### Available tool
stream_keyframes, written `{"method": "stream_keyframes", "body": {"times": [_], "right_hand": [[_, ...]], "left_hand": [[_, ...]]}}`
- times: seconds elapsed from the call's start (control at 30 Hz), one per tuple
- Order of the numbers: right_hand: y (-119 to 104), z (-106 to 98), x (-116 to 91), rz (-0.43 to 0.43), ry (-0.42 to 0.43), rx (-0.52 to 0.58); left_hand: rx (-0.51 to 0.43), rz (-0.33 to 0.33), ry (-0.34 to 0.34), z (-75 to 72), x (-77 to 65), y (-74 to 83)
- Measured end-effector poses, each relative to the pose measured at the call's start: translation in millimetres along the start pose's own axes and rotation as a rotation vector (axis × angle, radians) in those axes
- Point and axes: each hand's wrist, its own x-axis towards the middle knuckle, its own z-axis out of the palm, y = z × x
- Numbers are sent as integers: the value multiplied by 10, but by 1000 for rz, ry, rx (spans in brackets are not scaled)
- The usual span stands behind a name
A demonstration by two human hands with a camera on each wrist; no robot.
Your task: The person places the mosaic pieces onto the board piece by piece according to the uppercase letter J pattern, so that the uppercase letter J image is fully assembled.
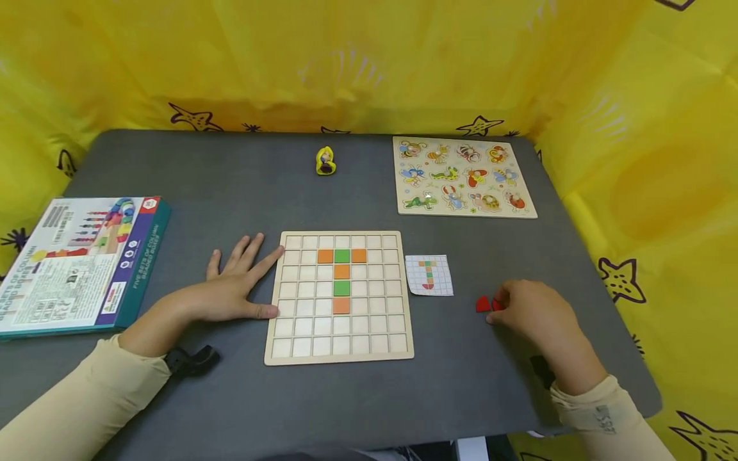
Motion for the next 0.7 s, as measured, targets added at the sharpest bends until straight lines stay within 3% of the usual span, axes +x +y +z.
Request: {"method": "stream_keyframes", "body": {"times": [0.27,0.33,0.53,0.7], "right_hand": [[165,86,83,-215,98,20],[209,86,71,-207,106,55],[283,100,-30,-54,146,88],[191,138,-8,-65,174,58]], "left_hand": [[16,-18,-7,28,4,-31],[15,-14,-11,27,11,-23],[18,1,-24,-23,6,23],[11,-7,-18,-11,-1,-10]]}}
